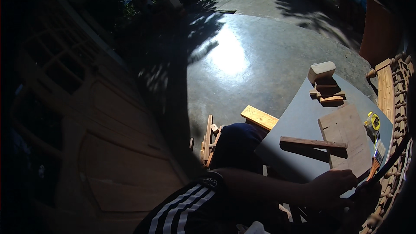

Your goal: The recorder measures, marks with a pen and square ruler, and then saws a small piece of wood in a workshop environment.

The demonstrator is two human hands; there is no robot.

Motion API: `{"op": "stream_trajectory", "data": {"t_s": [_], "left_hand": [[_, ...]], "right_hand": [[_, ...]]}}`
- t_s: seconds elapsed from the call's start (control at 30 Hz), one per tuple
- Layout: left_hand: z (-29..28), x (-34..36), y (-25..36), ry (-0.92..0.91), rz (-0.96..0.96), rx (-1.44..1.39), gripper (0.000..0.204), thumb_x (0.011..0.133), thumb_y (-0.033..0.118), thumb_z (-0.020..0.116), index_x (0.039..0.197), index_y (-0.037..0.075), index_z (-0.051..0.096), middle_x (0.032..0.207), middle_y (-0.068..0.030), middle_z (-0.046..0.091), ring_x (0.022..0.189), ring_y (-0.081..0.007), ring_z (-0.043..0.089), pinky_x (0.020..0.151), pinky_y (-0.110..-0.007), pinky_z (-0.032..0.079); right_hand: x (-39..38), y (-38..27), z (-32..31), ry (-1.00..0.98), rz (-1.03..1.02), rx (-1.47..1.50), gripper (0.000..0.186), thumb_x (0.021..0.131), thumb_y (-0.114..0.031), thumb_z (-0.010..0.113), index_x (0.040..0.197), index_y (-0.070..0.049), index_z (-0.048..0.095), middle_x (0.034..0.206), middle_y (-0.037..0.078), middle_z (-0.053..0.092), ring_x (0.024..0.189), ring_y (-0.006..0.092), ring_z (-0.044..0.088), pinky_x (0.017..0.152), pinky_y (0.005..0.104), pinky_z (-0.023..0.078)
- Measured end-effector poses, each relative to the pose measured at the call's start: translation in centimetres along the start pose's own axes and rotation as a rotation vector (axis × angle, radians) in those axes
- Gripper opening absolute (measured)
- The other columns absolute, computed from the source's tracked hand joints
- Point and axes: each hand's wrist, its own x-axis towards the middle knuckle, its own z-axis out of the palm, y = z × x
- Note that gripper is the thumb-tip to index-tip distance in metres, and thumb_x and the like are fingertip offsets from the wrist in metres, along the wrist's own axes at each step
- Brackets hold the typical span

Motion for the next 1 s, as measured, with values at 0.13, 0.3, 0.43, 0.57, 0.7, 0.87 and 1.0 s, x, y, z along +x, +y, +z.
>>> {"op": "stream_trajectory", "data": {"t_s": [0.13, 0.3, 0.43, 0.57, 0.7, 0.87, 1.0], "left_hand": [[0.1, 0.3, -0.3, 0.031, -0.063, -0.188, 0.034, 0.088, 0.027, 0.078, 0.108, 0.006, 0.06, 0.097, -0.011, 0.065, 0.086, -0.027, 0.068, 0.07, -0.035, 0.054], [-0.8, -0.2, -0.6, 0.041, 0.019, 0.093, 0.019, 0.086, 0.016, 0.076, 0.096, 0.006, 0.063, 0.081, -0.0079, 0.067, 0.077, -0.0256, 0.07, 0.066, -0.037, 0.055], [0.3, -0.4, -1.9, 0.017, 0.046, -0.054, 0.017, 0.081, 0.021, 0.079, 0.09, 0.011, 0.068, 0.085, -0.0015, 0.069, 0.075, -0.0207, 0.07, 0.064, -0.035, 0.053], [0.9, -0.2, -2.5, 0.016, 0.191, 0.112, 0.02, 0.08, 0.02, 0.079, 0.094, 0.011, 0.069, 0.085, -0.0006, 0.069, 0.076, -0.0201, 0.07, 0.069, -0.036, 0.05], [0.7, -0.3, -2.8, 0.067, 0.242, 0.225, 0.021, 0.08, 0.019, 0.076, 0.099, 0.013, 0.07, 0.084, 0.0, 0.068, 0.074, -0.0185, 0.068, 0.077, -0.035, 0.045], [-0.2, -0.3, -1.9, 0.019, 0.259, 0.209, 0.019, 0.082, 0.016, 0.073, 0.101, 0.015, 0.07, 0.084, 0.0008, 0.069, 0.073, -0.0149, 0.065, 0.081, -0.034, 0.041], [0.2, -0.7, -2.4, 0.03, 0.285, 0.131, 0.017, 0.083, 0.015, 0.073, 0.1, 0.013, 0.068, 0.088, 0.0008, 0.071, 0.076, -0.0147, 0.066, 0.086, -0.037, 0.04]], "right_hand": [[-1.0, -2.1, 1.5, 0.132, 1.055, 1.08, 0.022, 0.105, -0.017, 0.053, 0.118, 0.001, 0.054, 0.096, 0.01, 0.062, 0.09, 0.0175, 0.064, 0.078, 0.0312, 0.054], [2.8, -3.8, 0.1, 0.306, 0.896, 1.165, 0.012, 0.093, -0.002, 0.071, 0.104, 0.004, 0.068, 0.093, 0.015, 0.071, 0.083, 0.0231, 0.068, 0.071, 0.0323, 0.055], [3.2, -3.5, -0.4, 0.248, 0.834, 1.39, 0.01, 0.09, 0.005, 0.07, 0.1, 0.003, 0.067, 0.088, 0.01, 0.066, 0.08, 0.0219, 0.062, 0.068, 0.0341, 0.05], [-3.0, 0.3, 3.0, 0.129, 0.93, 1.27, 0.019, 0.095, -0.015, 0.066, 0.103, -0.001, 0.056, 0.09, 0.006, 0.055, 0.083, 0.0166, 0.06, 0.075, 0.0291, 0.054], [-2.4, 0.7, 3.5, -0.056, 0.949, 1.264, 0.019, 0.088, -0.012, 0.07, 0.095, -0.001, 0.055, 0.087, 0.006, 0.053, 0.079, 0.0177, 0.058, 0.071, 0.0319, 0.051], [0.2, -1.2, 1.7, -0.088, 0.636, 0.828, 0.022, 0.08, -0.004, 0.075, 0.087, -0.003, 0.053, 0.08, 0.007, 0.051, 0.071, 0.0187, 0.054, 0.064, 0.0344, 0.046], [0.7, -0.9, 0.8, -0.096, 0.38, 0.843, 0.026, 0.081, -0.004, 0.08, 0.095, -0.003, 0.059, 0.083, 0.01, 0.058, 0.074, 0.0218, 0.057, 0.067, 0.0336, 0.047]]}}
